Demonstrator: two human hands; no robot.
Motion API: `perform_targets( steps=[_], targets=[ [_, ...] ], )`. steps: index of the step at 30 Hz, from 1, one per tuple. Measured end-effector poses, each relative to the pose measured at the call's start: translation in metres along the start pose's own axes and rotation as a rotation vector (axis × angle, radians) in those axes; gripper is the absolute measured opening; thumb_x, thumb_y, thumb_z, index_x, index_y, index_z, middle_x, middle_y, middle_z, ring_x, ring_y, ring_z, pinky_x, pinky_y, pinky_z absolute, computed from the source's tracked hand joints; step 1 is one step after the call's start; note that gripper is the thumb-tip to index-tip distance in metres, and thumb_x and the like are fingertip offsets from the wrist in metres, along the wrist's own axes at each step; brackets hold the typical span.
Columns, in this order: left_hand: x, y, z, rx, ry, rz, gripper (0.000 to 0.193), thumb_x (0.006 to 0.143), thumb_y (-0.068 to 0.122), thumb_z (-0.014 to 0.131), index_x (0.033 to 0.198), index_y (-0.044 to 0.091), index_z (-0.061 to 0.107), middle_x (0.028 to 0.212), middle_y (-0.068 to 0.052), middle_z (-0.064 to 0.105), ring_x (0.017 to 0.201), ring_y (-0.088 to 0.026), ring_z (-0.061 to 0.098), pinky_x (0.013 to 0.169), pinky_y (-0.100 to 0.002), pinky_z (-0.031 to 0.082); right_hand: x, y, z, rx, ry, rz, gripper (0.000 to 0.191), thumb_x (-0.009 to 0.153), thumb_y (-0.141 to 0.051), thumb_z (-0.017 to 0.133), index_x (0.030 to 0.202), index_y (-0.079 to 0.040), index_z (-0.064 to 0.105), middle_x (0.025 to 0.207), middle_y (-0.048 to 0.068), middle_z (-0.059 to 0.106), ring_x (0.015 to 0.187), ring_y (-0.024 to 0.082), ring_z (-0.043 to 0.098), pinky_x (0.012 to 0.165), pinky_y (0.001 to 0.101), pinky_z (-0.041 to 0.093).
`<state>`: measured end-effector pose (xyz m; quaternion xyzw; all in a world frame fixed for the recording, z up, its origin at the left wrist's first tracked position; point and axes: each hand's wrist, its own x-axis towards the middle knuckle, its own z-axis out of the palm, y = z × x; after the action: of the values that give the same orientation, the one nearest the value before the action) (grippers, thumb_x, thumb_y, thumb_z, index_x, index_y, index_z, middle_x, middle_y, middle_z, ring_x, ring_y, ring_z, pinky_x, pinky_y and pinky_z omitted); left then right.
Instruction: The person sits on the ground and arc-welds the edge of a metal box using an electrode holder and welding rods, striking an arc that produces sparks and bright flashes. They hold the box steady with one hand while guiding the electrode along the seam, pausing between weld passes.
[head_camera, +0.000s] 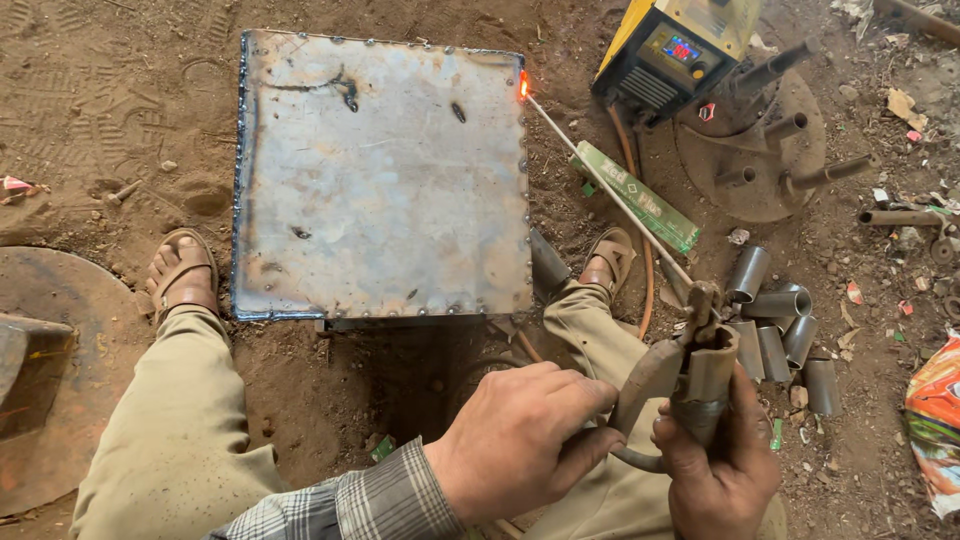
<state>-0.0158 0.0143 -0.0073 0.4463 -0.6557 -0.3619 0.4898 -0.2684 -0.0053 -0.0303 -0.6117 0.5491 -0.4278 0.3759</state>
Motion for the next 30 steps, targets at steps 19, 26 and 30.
perform_targets(
  steps=[19, 26, 30],
  targets=[
    [-0.002, 0.0013, 0.001, -0.022, -0.003, -0.012, 0.022, 0.091, 0.019, 0.075, 0.106, 0.006, 0.065, 0.087, -0.007, 0.07, 0.081, -0.029, 0.069, 0.071, -0.04, 0.055, 0.0014, -0.0041, -0.0075, -0.095, -0.032, 0.05, 0.079, 0.083, -0.005, 0.072, 0.156, 0.008, 0.043, 0.119, 0.013, 0.066, 0.099, 0.016, 0.067, 0.085, 0.0305, 0.055],
    [-0.0028, -0.0008, 0.0049, -0.023, -0.001, -0.006, 0.019, 0.092, 0.018, 0.074, 0.104, 0.007, 0.064, 0.087, -0.007, 0.069, 0.081, -0.028, 0.07, 0.07, -0.04, 0.055, -0.0003, -0.0041, -0.0075, -0.117, -0.032, 0.012, 0.078, 0.084, -0.001, 0.071, 0.156, 0.007, 0.042, 0.125, 0.014, 0.065, 0.1, 0.017, 0.067, 0.086, 0.0302, 0.055],
    [-0.0035, -0.0009, 0.0066, -0.02, -0.001, 0.009, 0.019, 0.091, 0.019, 0.075, 0.103, 0.007, 0.065, 0.085, -0.007, 0.069, 0.079, -0.029, 0.069, 0.07, -0.04, 0.055, -0.0011, -0.0048, -0.0077, -0.101, -0.024, 0.051, 0.079, 0.083, 0.0, 0.073, 0.155, 0.007, 0.042, 0.124, 0.015, 0.065, 0.099, 0.018, 0.068, 0.085, 0.0306, 0.056]
  ],
)
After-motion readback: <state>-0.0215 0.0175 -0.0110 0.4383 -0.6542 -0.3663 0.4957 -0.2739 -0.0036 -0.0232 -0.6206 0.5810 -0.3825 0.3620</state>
